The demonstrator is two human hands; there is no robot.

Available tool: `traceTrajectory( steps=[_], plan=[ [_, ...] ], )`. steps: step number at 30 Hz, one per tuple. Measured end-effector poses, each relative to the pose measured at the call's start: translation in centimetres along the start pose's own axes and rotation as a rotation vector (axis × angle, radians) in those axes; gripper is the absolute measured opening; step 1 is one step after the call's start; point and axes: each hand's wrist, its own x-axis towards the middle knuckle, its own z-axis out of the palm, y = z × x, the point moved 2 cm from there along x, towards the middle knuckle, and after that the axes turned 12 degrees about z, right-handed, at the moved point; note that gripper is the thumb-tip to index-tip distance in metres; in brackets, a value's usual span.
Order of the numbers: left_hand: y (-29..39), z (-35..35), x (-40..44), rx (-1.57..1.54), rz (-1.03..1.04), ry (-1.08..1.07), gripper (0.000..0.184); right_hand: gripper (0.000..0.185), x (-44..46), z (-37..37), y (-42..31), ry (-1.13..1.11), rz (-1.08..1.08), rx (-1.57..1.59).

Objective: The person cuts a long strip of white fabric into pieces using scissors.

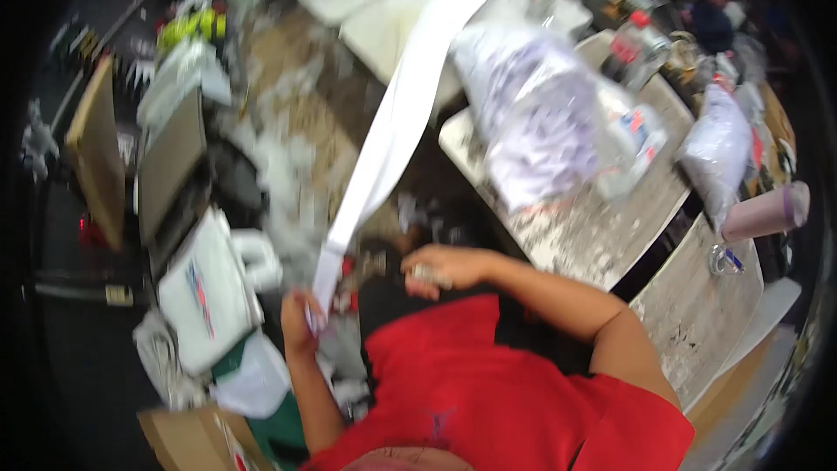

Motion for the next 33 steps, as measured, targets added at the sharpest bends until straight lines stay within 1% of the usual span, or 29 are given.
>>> traceTrajectory(
  steps=[1, 2, 3, 5, 6, 8, 9, 11, 13, 15, 16, 18, 20, 23, 25, 26, 27, 28, 29, 30, 31, 32, 33],
  plan=[
    [-1.6, -0.6, 0.5, -0.073, -0.037, 0.104, 0.06, 0.04, 0.2, -0.2, 0.1, 0.037, 0.002, 0.02],
    [-2.2, -1.0, 0.7, -0.177, -0.064, 0.114, 0.062, 0.039, 0.3, -0.2, 0.4, 0.062, 0.03, 0.024],
    [-2.4, -1.2, 0.9, -0.18, -0.069, 0.138, 0.066, 0.039, 0.3, -0.3, 0.4, 0.09, 0.055, 0.015],
    [-2.3, -1.4, 1.2, -0.206, -0.042, 0.163, 0.073, 0.044, 0.4, -0.1, -0.5, 0.046, 0.032, -0.06],
    [-2.0, -1.3, 1.3, -0.201, -0.052, 0.192, 0.073, 0.044, 0.6, 0.2, -0.1, 0.016, 0.041, -0.056],
    [-1.2, -0.8, 1.7, -0.277, 0.006, 0.141, 0.078, 0.075, 0.9, 0.5, 0.2, -0.021, 0.078, -0.032],
    [-1.2, -1.0, 1.6, -0.28, 0.007, 0.154, 0.078, 0.075, 1.0, 0.7, 0.2, -0.033, 0.084, -0.038],
    [-1.1, -1.0, 1.5, -0.296, 0.049, 0.05, 0.082, 0.077, 1.2, 1.4, 0.4, -0.086, 0.067, 0.019],
    [-1.3, -1.2, 1.0, -0.281, 0.012, 0.067, 0.084, 0.079, 1.3, 1.7, 0.6, -0.074, 0.089, -0.029],
    [-1.8, -1.4, 0.3, -0.27, -0.057, -0.049, 0.087, 0.076, 1.4, 1.8, 0.2, -0.043, 0.082, -0.045],
    [-1.9, -1.2, 0.0, -0.234, -0.047, -0.062, 0.09, 0.076, 1.4, 1.8, 0.2, -0.047, 0.085, -0.04],
    [-2.1, -0.9, -0.4, -0.255, -0.046, -0.067, 0.09, 0.05, 1.3, 1.5, 0.0, -0.049, 0.04, 0.042],
    [-2.5, -0.9, -0.7, -0.277, -0.039, -0.074, 0.091, 0.048, 1.1, 1.5, -0.2, -0.035, 0.053, 0.036],
    [-3.7, -2.0, -1.0, -0.216, -0.083, -0.138, 0.091, 0.044, 1.0, 1.4, -0.6, 0.006, 0.089, 0.016],
    [-3.9, -2.3, -1.0, 0.055, -0.296, -0.217, 0.085, 0.043, 1.1, 1.3, -0.7, 0.056, 0.104, 0.006],
    [-2.7, -2.1, -0.9, 0.079, -0.145, -0.355, 0.076, 0.043, 1.2, 1.3, -0.5, 0.056, 0.107, -0.012],
    [-1.0, -1.1, -0.2, 0.145, 0.005, -0.583, 0.063, 0.044, 1.1, 1.1, -0.3, 0.083, 0.108, -0.027],
    [2.8, 1.7, 0.6, 0.064, -0.049, -0.694, 0.055, 0.046, 1.2, 1.1, -0.3, 0.109, 0.087, -0.059],
    [4.0, 3.4, 1.2, -0.087, -0.161, -0.769, 0.052, 0.05, 1.3, 0.8, 0.3, 0.148, 0.143, -0.117],
    [6.3, 6.9, 1.7, -0.324, -0.185, -0.784, 0.053, 0.034, 1.2, 1.0, -0.5, 0.152, 0.175, -0.05],
    [7.9, 11.0, 2.6, -0.428, -0.073, -0.828, 0.053, 0.044, 1.2, 0.1, 0.0, 0.1, 0.162, -0.104],
    [9.0, 14.6, 3.3, -0.407, -0.075, -0.859, 0.06, 0.056, 2.2, -1.1, 3.4, 0.114, -0.136, -0.168],
    [9.7, 18.1, 4.1, -0.432, 0.001, -0.922, 0.056, 0.054, 0.6, 0.8, 3.1, 0.056, -0.395, 0.056]
  ],
)
